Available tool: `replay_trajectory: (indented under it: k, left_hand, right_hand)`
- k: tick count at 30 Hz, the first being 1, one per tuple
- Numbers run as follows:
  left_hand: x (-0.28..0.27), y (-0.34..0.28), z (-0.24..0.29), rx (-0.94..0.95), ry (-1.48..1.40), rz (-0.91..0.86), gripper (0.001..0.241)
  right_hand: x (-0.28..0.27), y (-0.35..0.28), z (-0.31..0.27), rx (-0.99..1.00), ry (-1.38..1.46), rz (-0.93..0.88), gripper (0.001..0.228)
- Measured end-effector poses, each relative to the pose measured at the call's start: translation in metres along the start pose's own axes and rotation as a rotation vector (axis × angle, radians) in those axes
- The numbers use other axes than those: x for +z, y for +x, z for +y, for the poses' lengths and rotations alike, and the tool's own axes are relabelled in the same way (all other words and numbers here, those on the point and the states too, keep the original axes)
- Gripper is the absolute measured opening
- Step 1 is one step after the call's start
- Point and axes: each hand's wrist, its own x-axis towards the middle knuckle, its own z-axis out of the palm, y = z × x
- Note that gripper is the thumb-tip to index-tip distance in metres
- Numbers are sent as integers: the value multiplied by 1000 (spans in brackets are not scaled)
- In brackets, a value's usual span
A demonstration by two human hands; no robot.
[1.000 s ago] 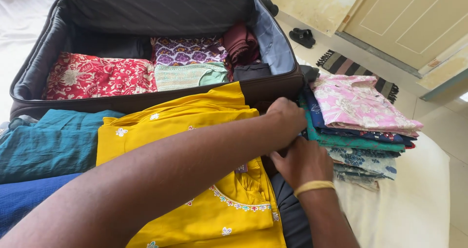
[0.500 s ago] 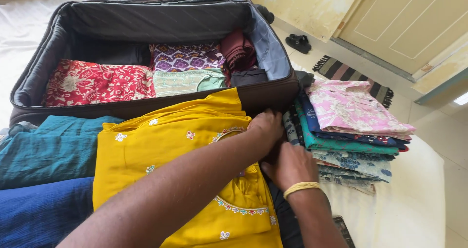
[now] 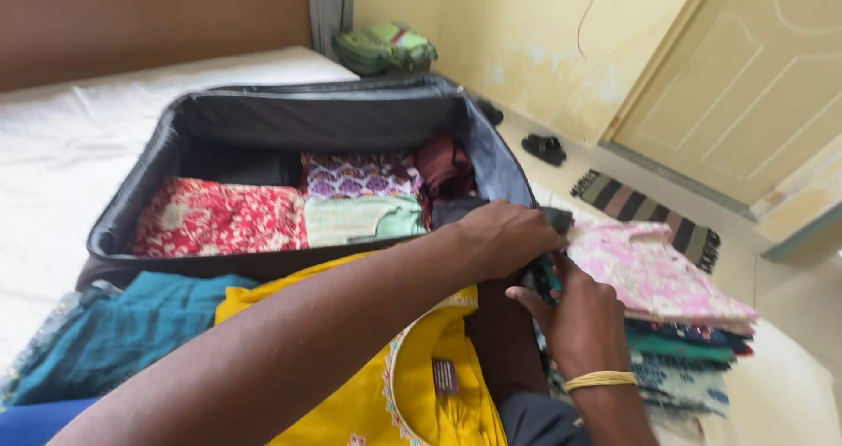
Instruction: The person is sitting on a bed and packing various folded clothes into an open suitcase. They handle multiple garments, including a purple cloth, a blue cloth, a yellow top, and a green cloth, placing them into the suitcase or arranging them on their lap.
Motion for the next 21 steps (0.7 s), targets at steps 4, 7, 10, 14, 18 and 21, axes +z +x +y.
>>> replay_trajectory:
  k: [4,7,10,14,18,21]
  left_hand:
    - [-20,-14,-26,11,-29,60,27]
    - [-35,-19,-49,59,22,152,31]
    - [-55,-28,-65,31,102,175,30]
    - [-74,-38,-87,-80,172,175,28]
    - [-73,-50,-110,-183,108,234,28]
    - [-51,-49,-142,-248,119,164,23]
  right_hand:
    - [-12,25,-10,-65,0,25,68]
    - [-18,50,-23,-151,52,68,48]
    - [-19,76,-38,-165,83,9,33]
    - [-13,121,-54,-436,229,123,26]
    - [-6,156,-78,-600,172,26,28]
    - [0,168,-106,-515,24,-199,29]
